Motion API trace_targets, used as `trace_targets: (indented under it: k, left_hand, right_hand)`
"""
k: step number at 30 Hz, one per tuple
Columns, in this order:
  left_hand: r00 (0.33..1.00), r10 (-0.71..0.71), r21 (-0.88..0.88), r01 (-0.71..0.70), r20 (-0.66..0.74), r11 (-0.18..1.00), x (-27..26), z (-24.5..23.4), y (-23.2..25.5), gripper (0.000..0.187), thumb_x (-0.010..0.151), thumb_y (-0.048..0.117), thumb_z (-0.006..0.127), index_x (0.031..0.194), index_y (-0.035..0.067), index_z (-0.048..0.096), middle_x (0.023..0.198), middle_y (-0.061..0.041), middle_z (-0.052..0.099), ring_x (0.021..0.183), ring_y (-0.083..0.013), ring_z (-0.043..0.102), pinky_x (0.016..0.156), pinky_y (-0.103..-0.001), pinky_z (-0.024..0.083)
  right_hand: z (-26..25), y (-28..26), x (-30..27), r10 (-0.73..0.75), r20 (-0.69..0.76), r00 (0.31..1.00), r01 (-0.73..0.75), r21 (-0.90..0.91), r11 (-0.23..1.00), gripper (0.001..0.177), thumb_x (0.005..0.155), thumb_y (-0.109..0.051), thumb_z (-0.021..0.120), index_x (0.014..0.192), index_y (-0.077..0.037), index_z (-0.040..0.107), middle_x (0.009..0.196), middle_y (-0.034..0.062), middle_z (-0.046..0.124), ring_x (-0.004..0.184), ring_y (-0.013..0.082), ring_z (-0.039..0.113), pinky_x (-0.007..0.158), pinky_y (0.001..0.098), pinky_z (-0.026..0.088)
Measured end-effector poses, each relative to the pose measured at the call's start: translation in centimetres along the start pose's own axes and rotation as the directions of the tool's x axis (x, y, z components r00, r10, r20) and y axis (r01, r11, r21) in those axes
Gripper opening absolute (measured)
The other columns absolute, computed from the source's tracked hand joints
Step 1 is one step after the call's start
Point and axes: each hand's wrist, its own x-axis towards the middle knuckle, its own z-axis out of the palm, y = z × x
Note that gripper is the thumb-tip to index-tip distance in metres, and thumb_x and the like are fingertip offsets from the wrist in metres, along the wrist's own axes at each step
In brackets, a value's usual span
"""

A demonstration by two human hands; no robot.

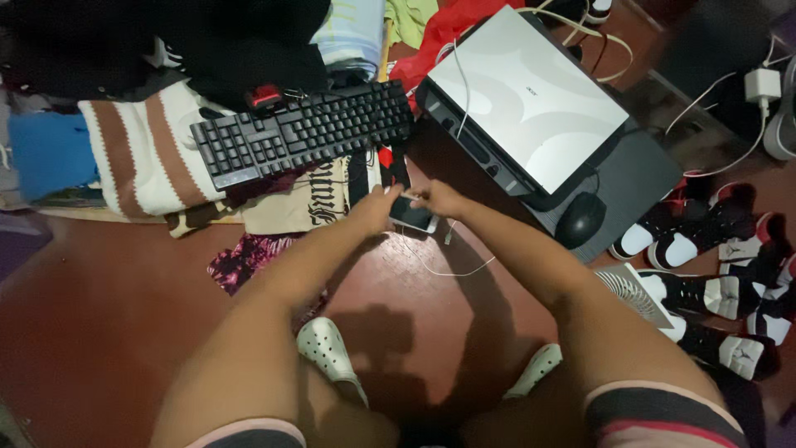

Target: The person handles a small fan, a keyboard, and a phone by hand before placing a laptop into a black sleeve. They then pick up a black folding desk, unfold its legs, and begin untangling a long yellow cord.

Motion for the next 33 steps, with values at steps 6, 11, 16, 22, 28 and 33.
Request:
trace_targets:
  k: [6, 11, 16, 22, 28, 33]
  left_hand:
    - [0.988, -0.073, 0.261, 0.035, 0.138, 0.965, -2.3, 1.5, 2.1, 0.047, 0.08, 0.015, 0.079, 0.122, 0.005, 0.058, 0.127, -0.022, 0.054, 0.104, -0.0388, 0.068, 0.089, -0.049, 0.057]
    - [0.975, -0.036, 0.419, -0.062, 0.221, 0.906, -2.9, 1.6, 4.5, 0.068, 0.068, 0.02, 0.085, 0.126, 0.003, 0.055, 0.121, -0.017, 0.055, 0.112, -0.034, 0.061, 0.09, -0.045, 0.055]
    - [0.986, -0.07, 0.491, -0.014, 0.153, 0.871, -2.9, 4.9, 3.4, 0.059, 0.071, 0.02, 0.084, 0.123, 0.005, 0.059, 0.12, -0.014, 0.059, 0.118, -0.0306, 0.057, 0.098, -0.042, 0.051]
    - [0.98, -0.16, 0.473, 0.088, 0.115, 0.876, -1.9, 8.3, 0.3, 0.058, 0.075, 0.021, 0.081, 0.123, 0.0, 0.057, 0.121, -0.016, 0.058, 0.119, -0.0319, 0.057, 0.094, -0.043, 0.053]
    - [0.993, -0.12, 0.406, 0.101, 0.021, 0.908, -0.6, 9.3, -0.3, 0.048, 0.075, 0.01, 0.074, 0.12, -0.001, 0.062, 0.116, -0.019, 0.063, 0.108, -0.0356, 0.065, 0.087, -0.045, 0.055]
    - [0.973, -0.132, 0.236, 0.086, 0.188, 0.968, 5.8, 3.6, 2.9, 0.025, 0.089, 0.019, 0.068, 0.097, -0.003, 0.077, 0.103, -0.029, 0.074, 0.097, -0.0423, 0.073, 0.088, -0.051, 0.058]
  right_hand:
    - [2.0, 1.7, -0.8, 0.048, 0.041, 0.998, -0.026, -0.429, 0.903, 0.028, 0.089, -0.026, 0.079, 0.111, -0.009, 0.077, 0.104, 0.0116, 0.078, 0.093, 0.0203, 0.073, 0.085, 0.0369, 0.055]
    - [2.7, 2.4, -2.1, 0.038, 0.056, 0.998, -0.02, -0.284, 0.958, 0.027, 0.087, -0.025, 0.078, 0.11, -0.011, 0.077, 0.098, 0.0113, 0.078, 0.088, 0.0208, 0.073, 0.084, 0.0357, 0.055]
    - [3.3, -0.8, -3.4, -0.077, 0.005, 0.997, 0.069, -0.514, 0.855, 0.039, 0.074, -0.021, 0.087, 0.108, -0.01, 0.072, 0.102, 0.0139, 0.071, 0.097, 0.0303, 0.067, 0.088, 0.0422, 0.053]
    - [4.0, -4.3, -6.9, -0.164, 0.033, 0.986, 0.14, -0.703, 0.697, 0.074, 0.063, -0.009, 0.083, 0.132, -0.015, 0.058, 0.12, 0.0199, 0.055, 0.114, 0.0395, 0.054, 0.096, 0.0469, 0.049]
    - [4.6, -3.4, -7.1, -0.17, -0.067, 0.983, 0.054, -0.781, 0.622, 0.066, 0.075, -0.007, 0.074, 0.137, -0.015, 0.056, 0.126, 0.021, 0.054, 0.12, 0.0402, 0.054, 0.096, 0.0472, 0.05]
    - [3.6, -8.1, -6.8, 0.052, -0.165, 0.985, -0.154, -0.701, 0.696, 0.057, 0.078, -0.013, 0.074, 0.133, -0.01, 0.058, 0.124, 0.0204, 0.06, 0.118, 0.0402, 0.058, 0.096, 0.0471, 0.052]
